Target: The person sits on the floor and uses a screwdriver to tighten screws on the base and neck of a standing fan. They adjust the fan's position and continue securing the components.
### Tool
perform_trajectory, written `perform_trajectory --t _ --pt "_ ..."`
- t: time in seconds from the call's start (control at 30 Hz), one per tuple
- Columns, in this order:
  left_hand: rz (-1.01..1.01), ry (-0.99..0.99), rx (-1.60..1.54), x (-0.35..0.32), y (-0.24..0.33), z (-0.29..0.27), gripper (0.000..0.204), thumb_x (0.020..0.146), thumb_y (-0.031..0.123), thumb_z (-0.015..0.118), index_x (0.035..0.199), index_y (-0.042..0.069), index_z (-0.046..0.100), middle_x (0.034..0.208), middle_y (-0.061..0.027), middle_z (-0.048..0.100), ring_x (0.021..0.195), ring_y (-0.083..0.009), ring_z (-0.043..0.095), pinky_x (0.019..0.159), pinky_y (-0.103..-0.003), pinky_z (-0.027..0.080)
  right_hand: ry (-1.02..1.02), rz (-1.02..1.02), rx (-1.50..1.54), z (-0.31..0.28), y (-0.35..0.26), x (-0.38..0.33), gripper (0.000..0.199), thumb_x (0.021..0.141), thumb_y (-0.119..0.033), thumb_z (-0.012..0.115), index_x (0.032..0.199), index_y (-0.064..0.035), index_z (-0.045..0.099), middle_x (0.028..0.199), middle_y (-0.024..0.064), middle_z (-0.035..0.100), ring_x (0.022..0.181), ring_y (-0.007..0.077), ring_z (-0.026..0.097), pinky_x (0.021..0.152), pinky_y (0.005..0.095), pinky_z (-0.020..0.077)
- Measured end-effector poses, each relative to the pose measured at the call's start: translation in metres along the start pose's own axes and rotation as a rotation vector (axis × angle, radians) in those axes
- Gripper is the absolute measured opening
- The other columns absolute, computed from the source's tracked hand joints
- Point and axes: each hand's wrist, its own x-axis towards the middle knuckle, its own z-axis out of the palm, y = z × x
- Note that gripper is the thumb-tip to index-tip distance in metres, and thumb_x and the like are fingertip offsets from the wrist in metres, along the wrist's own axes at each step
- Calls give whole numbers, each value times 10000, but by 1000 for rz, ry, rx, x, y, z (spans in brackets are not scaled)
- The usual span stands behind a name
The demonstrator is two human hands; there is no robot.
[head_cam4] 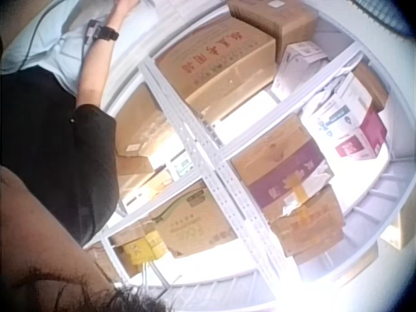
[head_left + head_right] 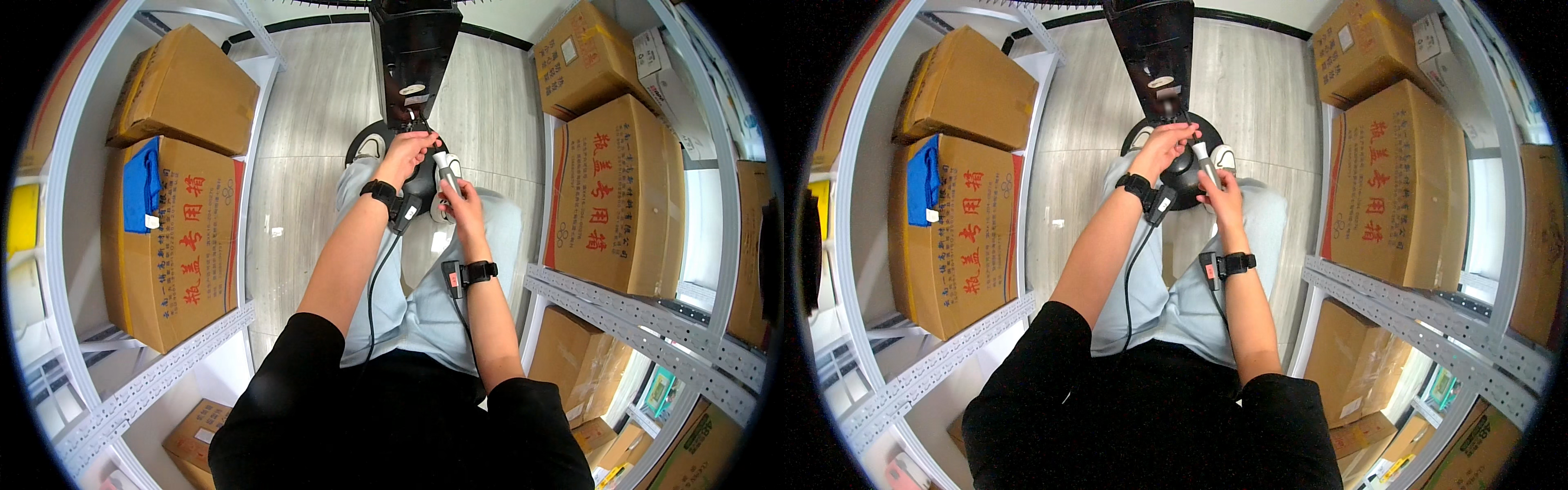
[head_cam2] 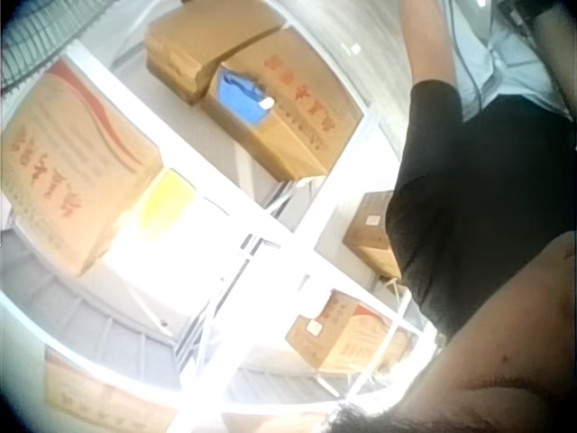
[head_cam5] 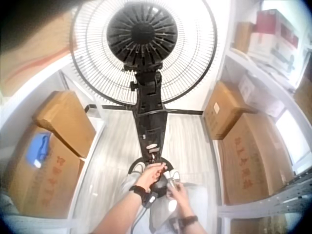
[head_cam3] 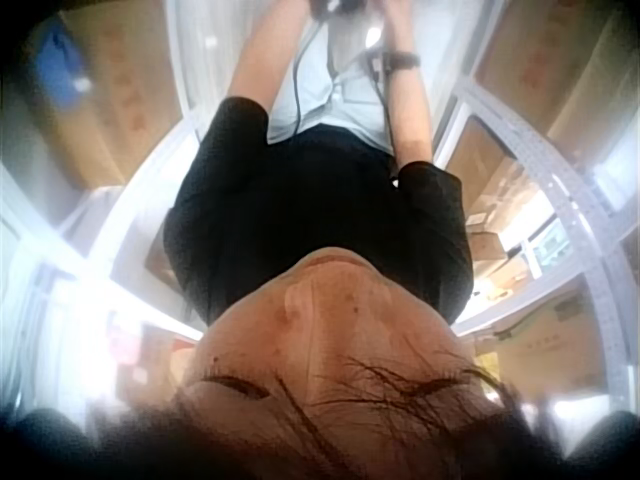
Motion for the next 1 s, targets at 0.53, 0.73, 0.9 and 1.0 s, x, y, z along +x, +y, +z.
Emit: perform_trajectory --t 0.53,0.73,0.9,1.0 --pt "65 76 71 -1 -4 0 169 835 132 700 954 27 643 857 -61 696 606 -29 463 466 -158 317 33 -46 -77 2 2 -1 309 941 -312 574 1049 -24 540 880 76 642 754 121 628 592 242 506" --pt "0 -12 -11 -2 0 3 127 822 109 699 909 29 653 847 -42 691 600 -28 436 469 -170 293 10 105 141 -8 2 5 309 919 -244 614 1124 -36 516 901 80 638 713 137 659 543 236 529" --pt "23 0 18 -4 0 1 147 827 104 696 942 26 650 855 -55 694 593 -29 439 480 -165 314 -36 36 12 -3 1 1 312 938 -277 579 1131 -42 513 902 93 656 706 137 660 553 230 525" --pt "64 56 35 -3 -3 3 146 838 108 690 951 25 651 859 -55 694 592 -28 445 484 -158 317 -45 -99 -123 -2 9 3 327 953 -312 547 1128 -38 516 884 98 666 695 141 657 557 230 521"
